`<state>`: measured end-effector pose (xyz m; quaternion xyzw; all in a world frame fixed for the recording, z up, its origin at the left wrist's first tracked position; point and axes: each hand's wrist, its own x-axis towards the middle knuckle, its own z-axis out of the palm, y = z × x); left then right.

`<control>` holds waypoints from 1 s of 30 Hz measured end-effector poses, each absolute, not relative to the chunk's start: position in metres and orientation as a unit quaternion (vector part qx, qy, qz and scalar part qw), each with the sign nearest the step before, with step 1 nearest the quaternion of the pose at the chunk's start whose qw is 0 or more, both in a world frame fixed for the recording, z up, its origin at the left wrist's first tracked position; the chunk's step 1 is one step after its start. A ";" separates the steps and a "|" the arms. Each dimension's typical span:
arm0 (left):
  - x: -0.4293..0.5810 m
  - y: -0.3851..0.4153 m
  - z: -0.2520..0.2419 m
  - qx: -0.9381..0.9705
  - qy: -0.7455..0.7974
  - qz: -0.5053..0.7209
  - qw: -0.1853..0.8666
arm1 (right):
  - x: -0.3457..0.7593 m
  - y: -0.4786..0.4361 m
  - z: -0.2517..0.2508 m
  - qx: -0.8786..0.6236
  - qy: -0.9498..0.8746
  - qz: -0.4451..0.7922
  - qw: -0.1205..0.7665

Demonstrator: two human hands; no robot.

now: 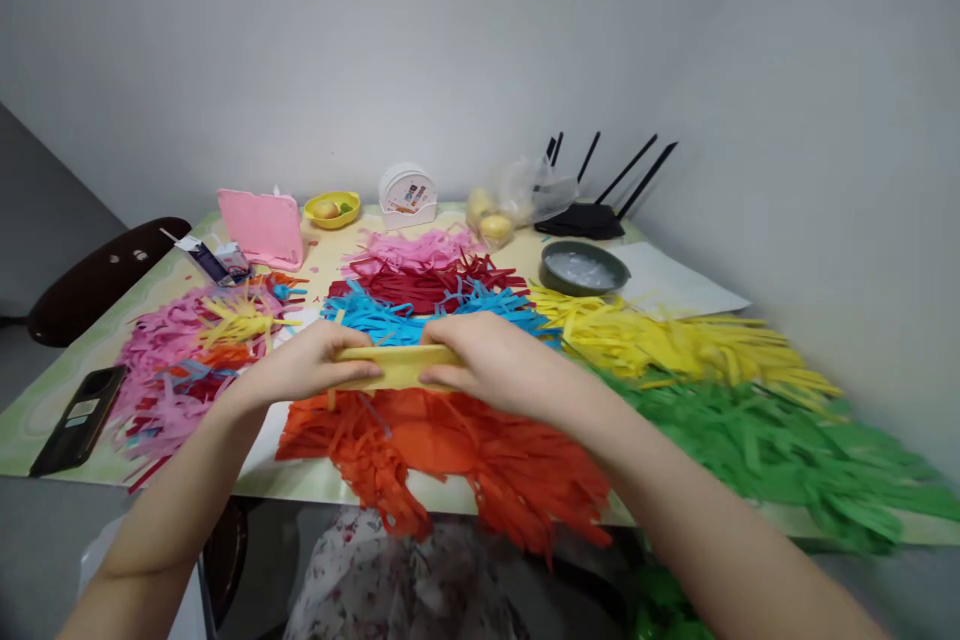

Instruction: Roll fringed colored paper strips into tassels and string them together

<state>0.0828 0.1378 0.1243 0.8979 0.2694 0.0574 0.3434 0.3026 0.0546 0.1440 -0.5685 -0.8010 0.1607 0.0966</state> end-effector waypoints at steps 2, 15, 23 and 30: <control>0.079 0.139 0.126 0.878 0.267 0.088 0.387 | 0.311 0.056 0.145 -0.578 -0.779 0.211 0.121; 0.070 0.128 0.096 0.668 0.273 0.292 0.628 | 0.304 0.038 0.091 -0.483 -0.546 0.445 0.520; 0.073 0.125 0.081 0.572 0.235 0.380 0.688 | 0.298 0.040 0.072 -0.438 -0.517 0.431 0.597; 0.070 0.124 0.080 0.649 0.234 0.357 0.630 | 0.302 0.038 0.070 -0.468 -0.515 0.447 0.562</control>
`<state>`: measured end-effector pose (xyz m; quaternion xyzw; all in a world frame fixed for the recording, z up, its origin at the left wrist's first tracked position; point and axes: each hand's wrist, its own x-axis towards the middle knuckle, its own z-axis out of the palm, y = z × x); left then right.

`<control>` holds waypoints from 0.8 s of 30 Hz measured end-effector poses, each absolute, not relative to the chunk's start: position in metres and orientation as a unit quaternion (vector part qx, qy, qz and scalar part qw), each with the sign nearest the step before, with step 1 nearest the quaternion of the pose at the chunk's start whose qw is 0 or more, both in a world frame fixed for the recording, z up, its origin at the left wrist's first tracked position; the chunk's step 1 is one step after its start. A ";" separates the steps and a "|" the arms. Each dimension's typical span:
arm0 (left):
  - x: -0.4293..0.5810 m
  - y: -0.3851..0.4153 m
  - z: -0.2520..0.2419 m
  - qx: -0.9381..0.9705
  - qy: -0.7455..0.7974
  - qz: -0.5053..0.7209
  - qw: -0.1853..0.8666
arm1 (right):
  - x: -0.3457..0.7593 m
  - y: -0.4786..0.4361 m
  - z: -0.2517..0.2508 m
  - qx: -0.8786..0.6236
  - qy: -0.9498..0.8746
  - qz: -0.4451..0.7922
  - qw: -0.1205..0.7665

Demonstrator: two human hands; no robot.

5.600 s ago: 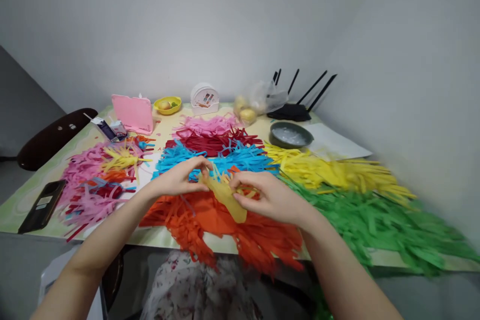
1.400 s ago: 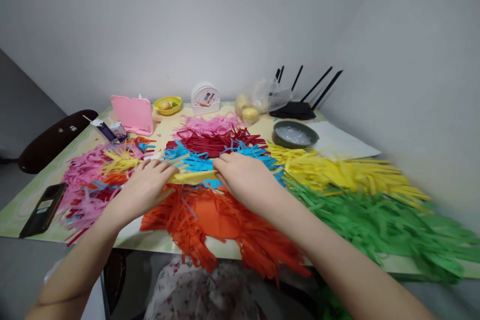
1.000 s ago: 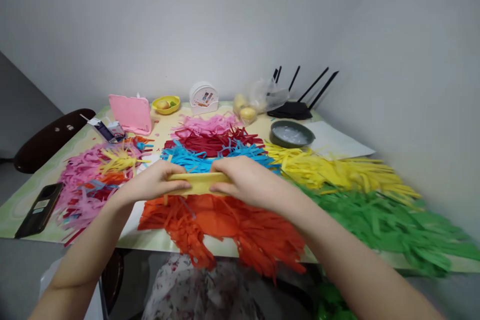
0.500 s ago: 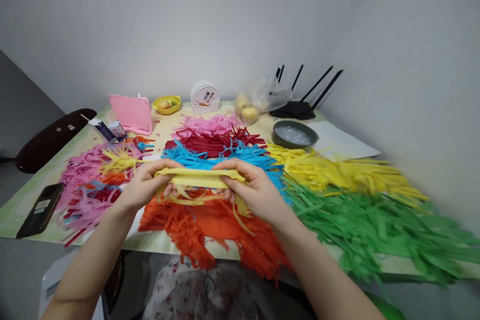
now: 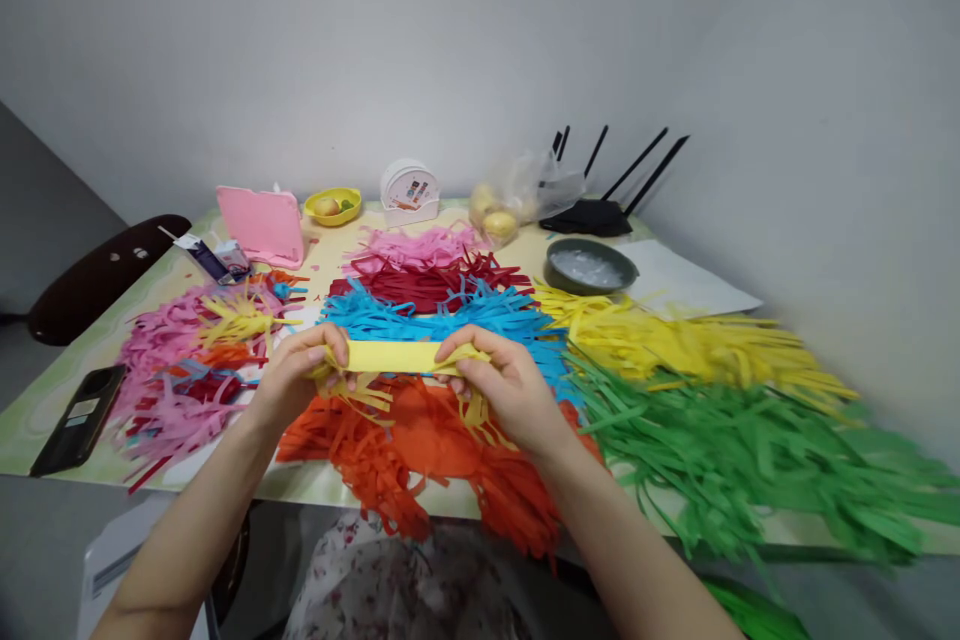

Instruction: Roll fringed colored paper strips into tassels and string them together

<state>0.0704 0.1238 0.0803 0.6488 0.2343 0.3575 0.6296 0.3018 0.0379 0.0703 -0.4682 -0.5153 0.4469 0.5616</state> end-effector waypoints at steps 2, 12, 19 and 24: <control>0.070 0.121 0.084 0.707 0.281 0.355 0.542 | 0.303 0.035 0.073 -0.483 -0.545 0.425 0.538; 0.069 0.120 0.099 0.847 0.314 0.270 0.332 | 0.296 0.021 0.088 -0.580 -0.685 0.140 0.418; 0.068 0.117 0.094 0.809 0.282 0.283 0.431 | 0.298 0.020 0.086 -0.580 -0.624 0.261 0.454; 0.073 0.112 0.085 0.688 0.286 0.317 0.586 | 0.297 0.021 0.080 -0.547 -0.563 0.326 0.527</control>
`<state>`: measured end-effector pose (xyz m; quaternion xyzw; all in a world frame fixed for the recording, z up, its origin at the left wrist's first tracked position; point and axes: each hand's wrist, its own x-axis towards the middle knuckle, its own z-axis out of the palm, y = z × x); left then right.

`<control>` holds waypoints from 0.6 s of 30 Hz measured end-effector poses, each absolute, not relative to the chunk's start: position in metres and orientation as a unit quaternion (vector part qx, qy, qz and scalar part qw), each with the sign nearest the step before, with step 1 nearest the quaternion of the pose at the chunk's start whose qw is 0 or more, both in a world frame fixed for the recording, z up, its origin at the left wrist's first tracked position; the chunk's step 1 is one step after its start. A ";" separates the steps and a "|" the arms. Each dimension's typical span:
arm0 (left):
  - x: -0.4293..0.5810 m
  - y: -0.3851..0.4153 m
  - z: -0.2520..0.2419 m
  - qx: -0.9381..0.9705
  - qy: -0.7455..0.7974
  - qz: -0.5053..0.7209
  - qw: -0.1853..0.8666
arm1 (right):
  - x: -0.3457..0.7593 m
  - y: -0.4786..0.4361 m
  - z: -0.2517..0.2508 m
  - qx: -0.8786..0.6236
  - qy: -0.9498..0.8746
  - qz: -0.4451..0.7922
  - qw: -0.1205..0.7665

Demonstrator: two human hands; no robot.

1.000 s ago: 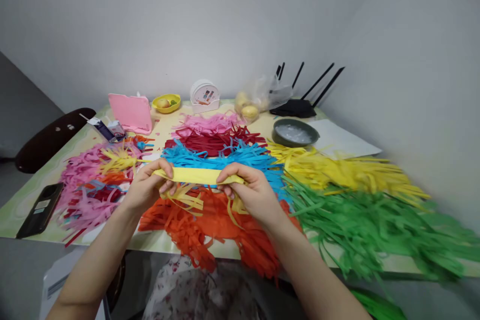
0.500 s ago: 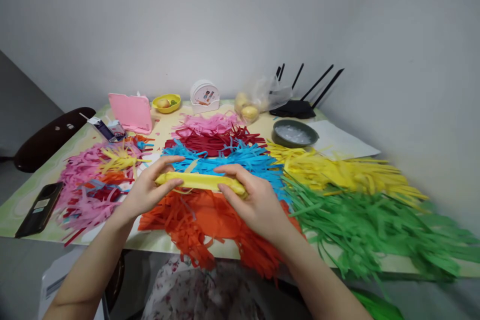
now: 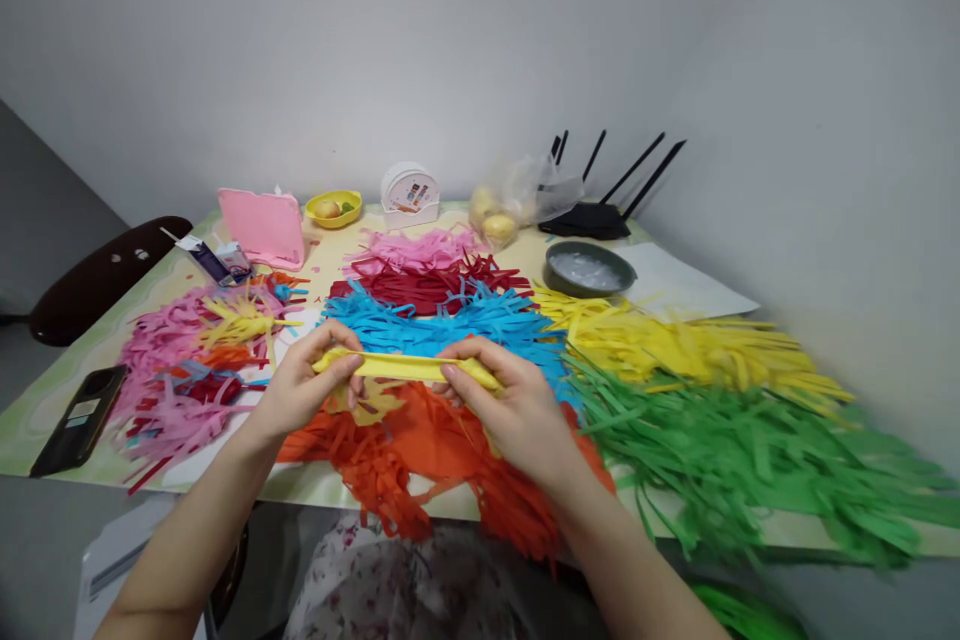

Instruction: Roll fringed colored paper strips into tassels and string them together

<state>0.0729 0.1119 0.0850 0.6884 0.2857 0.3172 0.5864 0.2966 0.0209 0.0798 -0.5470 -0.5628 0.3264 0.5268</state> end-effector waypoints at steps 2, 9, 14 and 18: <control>0.076 0.111 0.082 0.661 0.274 0.332 0.614 | 0.297 0.023 0.076 -0.533 -0.546 0.334 0.553; 0.080 0.113 0.076 0.611 0.227 0.366 0.664 | 0.300 0.028 0.068 -0.488 -0.518 0.367 0.599; 0.081 0.115 0.072 0.606 0.204 0.368 0.675 | 0.299 0.028 0.067 -0.502 -0.536 0.351 0.580; 0.081 0.114 0.077 0.650 0.275 0.353 0.614 | 0.297 0.024 0.071 -0.554 -0.594 0.246 0.528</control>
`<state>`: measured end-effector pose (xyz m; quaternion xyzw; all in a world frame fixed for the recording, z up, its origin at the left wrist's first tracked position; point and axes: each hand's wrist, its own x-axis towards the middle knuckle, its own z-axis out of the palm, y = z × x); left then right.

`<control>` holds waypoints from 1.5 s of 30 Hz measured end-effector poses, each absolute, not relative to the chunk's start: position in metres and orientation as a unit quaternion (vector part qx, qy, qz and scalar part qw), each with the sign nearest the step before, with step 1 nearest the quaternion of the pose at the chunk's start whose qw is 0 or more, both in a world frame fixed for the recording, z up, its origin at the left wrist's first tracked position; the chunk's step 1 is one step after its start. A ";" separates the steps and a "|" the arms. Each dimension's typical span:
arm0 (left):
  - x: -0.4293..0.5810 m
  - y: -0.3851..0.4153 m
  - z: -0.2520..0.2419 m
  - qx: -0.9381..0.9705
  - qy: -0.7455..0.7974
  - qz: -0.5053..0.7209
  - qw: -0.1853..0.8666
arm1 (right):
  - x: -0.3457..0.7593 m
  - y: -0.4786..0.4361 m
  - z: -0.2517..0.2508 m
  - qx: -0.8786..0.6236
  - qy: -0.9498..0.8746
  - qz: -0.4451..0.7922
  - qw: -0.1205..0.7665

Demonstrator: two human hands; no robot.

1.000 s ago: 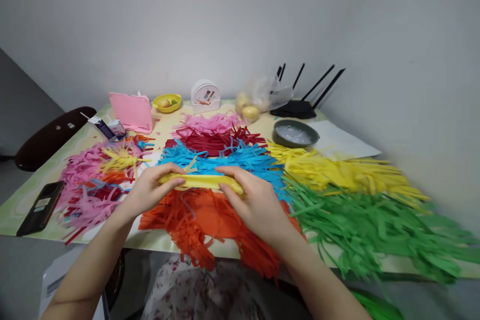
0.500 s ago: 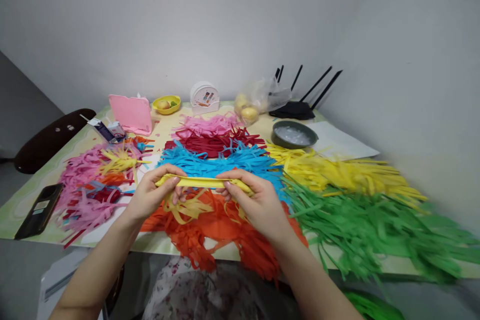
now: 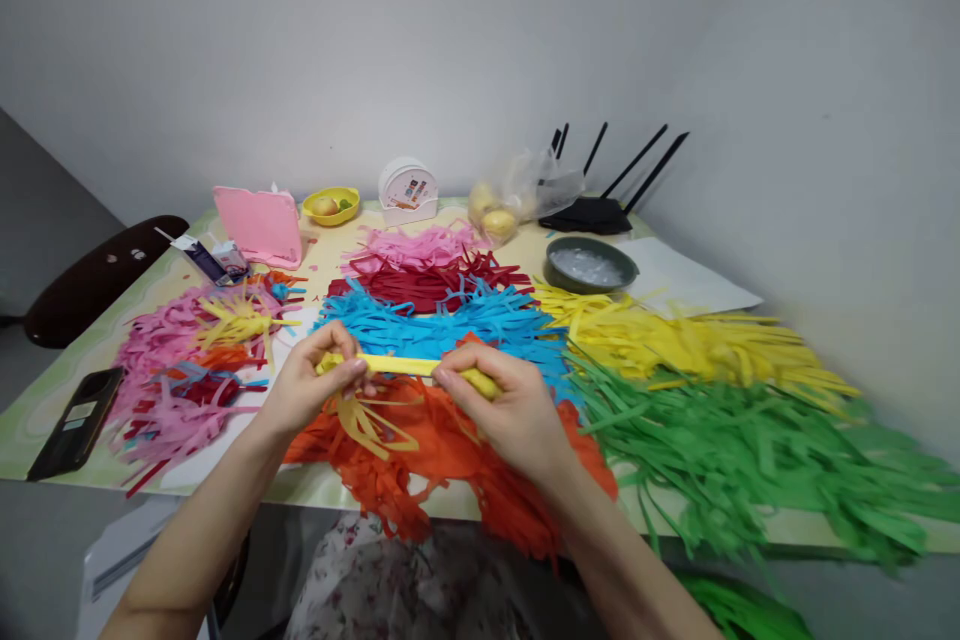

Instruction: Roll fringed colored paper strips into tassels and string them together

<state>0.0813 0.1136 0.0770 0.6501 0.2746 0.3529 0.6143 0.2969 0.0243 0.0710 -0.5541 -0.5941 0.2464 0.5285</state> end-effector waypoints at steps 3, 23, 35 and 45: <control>0.081 0.114 0.083 0.749 0.309 0.343 0.475 | 0.294 0.022 0.074 -0.592 -0.631 0.161 0.475; 0.092 0.123 0.064 0.551 0.237 0.347 0.721 | 0.301 0.042 0.057 -0.478 -0.486 0.429 0.593; 0.072 0.124 0.068 0.735 0.193 0.308 0.573 | 0.299 0.031 0.069 -0.485 -0.649 0.234 0.538; 0.096 0.122 0.088 0.899 0.187 0.218 0.330 | 0.303 0.025 0.085 -0.406 -0.799 0.104 0.431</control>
